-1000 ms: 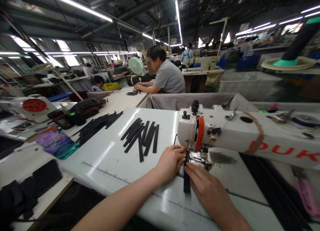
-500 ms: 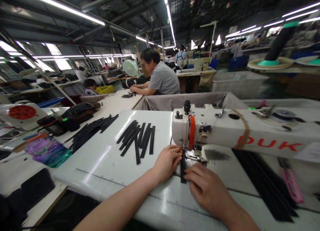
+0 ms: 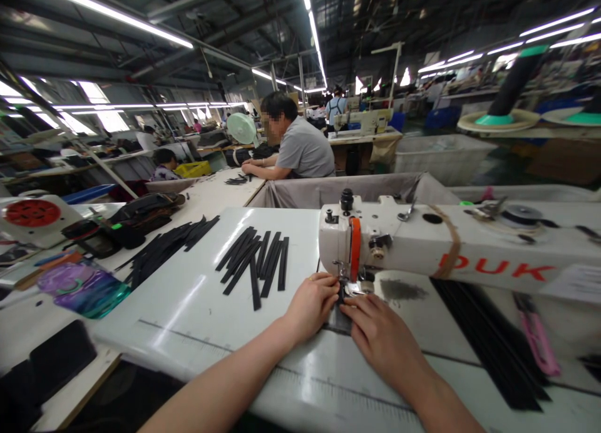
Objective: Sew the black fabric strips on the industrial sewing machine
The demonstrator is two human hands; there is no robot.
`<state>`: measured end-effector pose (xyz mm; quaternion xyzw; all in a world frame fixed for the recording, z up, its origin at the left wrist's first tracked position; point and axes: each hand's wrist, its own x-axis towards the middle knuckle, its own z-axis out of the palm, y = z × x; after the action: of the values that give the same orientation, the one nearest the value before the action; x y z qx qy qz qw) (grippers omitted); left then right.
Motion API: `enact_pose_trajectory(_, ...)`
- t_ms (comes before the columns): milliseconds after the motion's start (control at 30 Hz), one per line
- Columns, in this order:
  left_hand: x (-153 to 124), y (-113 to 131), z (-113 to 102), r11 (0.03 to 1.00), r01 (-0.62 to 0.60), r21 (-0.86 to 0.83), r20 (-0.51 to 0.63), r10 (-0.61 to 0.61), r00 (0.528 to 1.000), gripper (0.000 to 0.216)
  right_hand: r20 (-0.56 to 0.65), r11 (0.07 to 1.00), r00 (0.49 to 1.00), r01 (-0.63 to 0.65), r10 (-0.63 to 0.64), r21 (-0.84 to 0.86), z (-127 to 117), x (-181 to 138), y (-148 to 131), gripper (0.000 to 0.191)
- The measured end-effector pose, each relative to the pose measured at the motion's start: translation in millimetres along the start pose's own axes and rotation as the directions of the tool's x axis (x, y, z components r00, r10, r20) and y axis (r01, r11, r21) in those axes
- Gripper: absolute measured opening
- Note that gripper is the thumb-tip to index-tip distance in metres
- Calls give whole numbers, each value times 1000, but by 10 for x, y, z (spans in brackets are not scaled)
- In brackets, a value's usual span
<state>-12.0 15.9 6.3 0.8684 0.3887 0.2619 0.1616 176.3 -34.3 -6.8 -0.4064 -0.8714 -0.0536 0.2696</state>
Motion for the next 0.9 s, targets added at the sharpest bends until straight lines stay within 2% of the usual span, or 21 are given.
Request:
enact_pose_trajectory(333, -11, 6, 30, 999, -2, 48, -27, 3, 1000, 20, 88, 992, 993, -64, 74, -111, 116, 12, 45, 41)
enact_pose_trajectory(633, -20, 71, 83, 988, 21, 152, -68, -10, 998, 22, 75, 993, 994, -74, 80, -88, 125, -3, 35, 42)
enact_pose_trajectory(900, -26, 117, 72, 984, 40, 174, -55, -31, 998, 23, 59, 994, 994, -88, 92, -61, 115, 1, 37, 43)
